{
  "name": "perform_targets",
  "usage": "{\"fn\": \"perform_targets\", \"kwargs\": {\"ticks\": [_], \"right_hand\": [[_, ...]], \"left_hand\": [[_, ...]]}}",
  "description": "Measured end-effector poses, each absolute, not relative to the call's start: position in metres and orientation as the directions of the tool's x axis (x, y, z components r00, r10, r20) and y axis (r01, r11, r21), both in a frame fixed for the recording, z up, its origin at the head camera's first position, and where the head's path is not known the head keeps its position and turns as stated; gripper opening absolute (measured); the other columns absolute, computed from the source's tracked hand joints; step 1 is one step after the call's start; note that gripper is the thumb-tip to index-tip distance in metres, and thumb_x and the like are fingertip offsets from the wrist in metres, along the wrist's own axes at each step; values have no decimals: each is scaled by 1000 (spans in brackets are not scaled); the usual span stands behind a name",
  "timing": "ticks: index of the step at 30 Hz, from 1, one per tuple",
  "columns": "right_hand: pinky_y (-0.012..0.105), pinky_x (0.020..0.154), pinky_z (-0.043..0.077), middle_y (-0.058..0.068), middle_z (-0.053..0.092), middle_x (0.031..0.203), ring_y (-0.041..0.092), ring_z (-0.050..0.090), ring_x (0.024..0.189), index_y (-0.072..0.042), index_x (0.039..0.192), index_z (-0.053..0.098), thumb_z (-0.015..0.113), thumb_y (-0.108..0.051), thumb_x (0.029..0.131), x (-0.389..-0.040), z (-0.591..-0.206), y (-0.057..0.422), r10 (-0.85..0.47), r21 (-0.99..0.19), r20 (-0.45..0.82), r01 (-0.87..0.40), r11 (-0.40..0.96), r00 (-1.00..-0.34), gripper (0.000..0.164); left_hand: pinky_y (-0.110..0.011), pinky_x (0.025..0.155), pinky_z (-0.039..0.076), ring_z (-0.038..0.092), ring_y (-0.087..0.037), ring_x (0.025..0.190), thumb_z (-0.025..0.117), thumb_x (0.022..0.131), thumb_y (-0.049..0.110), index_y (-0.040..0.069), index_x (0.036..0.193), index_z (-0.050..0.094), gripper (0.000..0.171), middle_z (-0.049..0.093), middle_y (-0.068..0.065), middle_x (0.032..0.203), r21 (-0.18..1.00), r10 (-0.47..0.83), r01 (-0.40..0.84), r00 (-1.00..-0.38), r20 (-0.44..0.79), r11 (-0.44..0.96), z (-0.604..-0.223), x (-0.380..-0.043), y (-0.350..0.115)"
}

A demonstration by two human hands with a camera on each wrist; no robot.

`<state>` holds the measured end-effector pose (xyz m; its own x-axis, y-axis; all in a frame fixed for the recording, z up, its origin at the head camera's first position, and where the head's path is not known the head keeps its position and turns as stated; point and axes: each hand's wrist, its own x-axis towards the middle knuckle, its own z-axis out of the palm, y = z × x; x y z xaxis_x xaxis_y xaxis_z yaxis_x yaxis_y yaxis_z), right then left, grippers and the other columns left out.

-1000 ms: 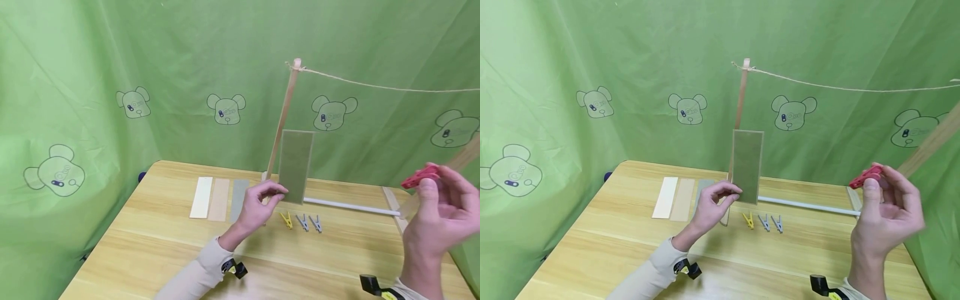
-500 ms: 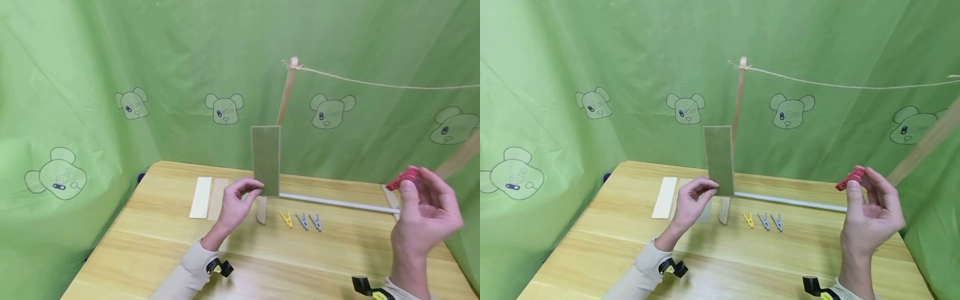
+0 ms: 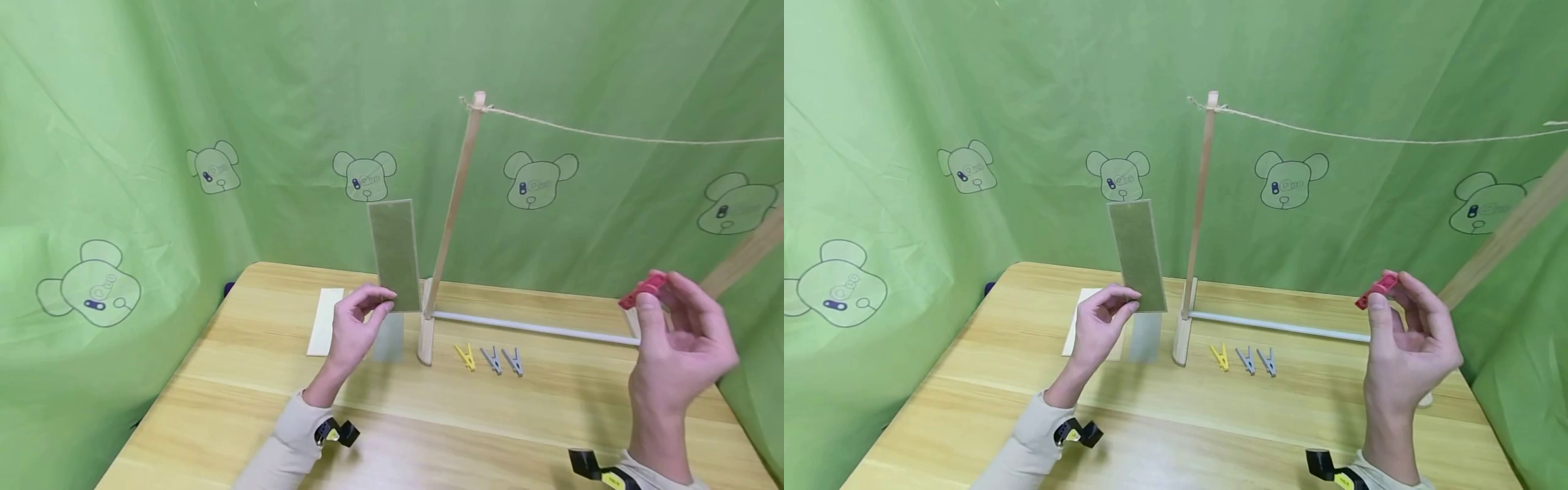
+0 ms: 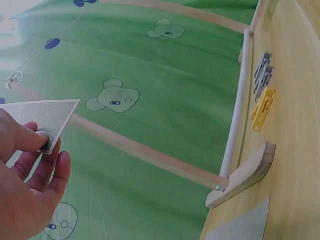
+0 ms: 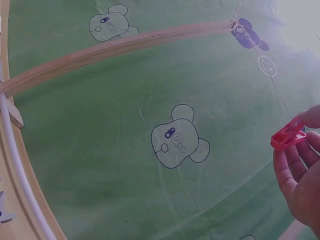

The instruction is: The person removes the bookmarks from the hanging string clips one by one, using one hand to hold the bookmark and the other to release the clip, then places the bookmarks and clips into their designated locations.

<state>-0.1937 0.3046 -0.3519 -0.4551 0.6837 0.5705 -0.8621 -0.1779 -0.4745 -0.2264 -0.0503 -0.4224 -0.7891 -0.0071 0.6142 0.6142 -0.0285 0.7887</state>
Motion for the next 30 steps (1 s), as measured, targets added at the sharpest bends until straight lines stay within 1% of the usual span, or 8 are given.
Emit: {"fn": "perform_targets", "kwargs": {"ticks": [6,13,15,20,22,25,30], "right_hand": [[34,92,59,37,67,106,37,69,95,30,111,57,71,30,74,-195,-356,309,690,-505,540,-842,-191,-481,40],[33,90,60,36,67,106,36,69,95,30,113,56,70,32,74,-194,-362,313,695,-505,493,-822,-261,-524,42],[33,90,60,35,67,106,35,69,94,30,113,56,70,31,74,-195,-363,315,693,-513,494,-819,-256,-526,41],[32,89,60,33,68,104,34,69,91,30,113,57,71,31,74,-196,-366,319,685,-525,502,-816,-243,-528,41],[32,89,60,33,68,104,33,69,91,30,113,57,71,31,74,-197,-366,320,684,-523,504,-816,-245,-528,42],[32,89,60,34,67,105,32,69,90,29,113,58,72,27,76,-197,-368,322,670,-541,537,-819,-192,-513,39],[31,90,59,36,66,107,29,70,90,28,112,59,73,24,79,-199,-371,325,638,-555,597,-824,-109,-487,36]], "left_hand": [[-31,86,61,70,-22,89,69,88,-15,-8,102,71,16,71,-22,99,791,-36,612,-791,611,-22,-422,-228,-63],[-31,87,61,70,-24,90,68,88,-16,-8,103,71,18,71,-22,99,801,-51,599,-799,599,12,-422,-228,-73],[-30,87,61,70,-23,90,68,88,-17,-8,103,71,18,71,-22,100,803,-54,596,-801,596,20,-422,-228,-76],[-27,87,60,66,-14,88,66,86,-22,-9,105,70,24,69,-25,99,802,-89,597,-798,596,19,-420,-230,-85],[-26,86,60,65,-14,87,65,86,-22,-11,106,70,24,68,-26,99,800,-101,600,-795,599,17,-420,-231,-90],[-26,85,60,66,-16,89,66,87,-20,-12,108,69,22,68,-27,101,798,-110,602,-792,600,20,-419,-233,-98],[-25,81,61,66,-14,88,64,86,-22,-15,108,66,23,65,-29,102,798,-123,602,-790,601,28,-416,-236,-110]]}}
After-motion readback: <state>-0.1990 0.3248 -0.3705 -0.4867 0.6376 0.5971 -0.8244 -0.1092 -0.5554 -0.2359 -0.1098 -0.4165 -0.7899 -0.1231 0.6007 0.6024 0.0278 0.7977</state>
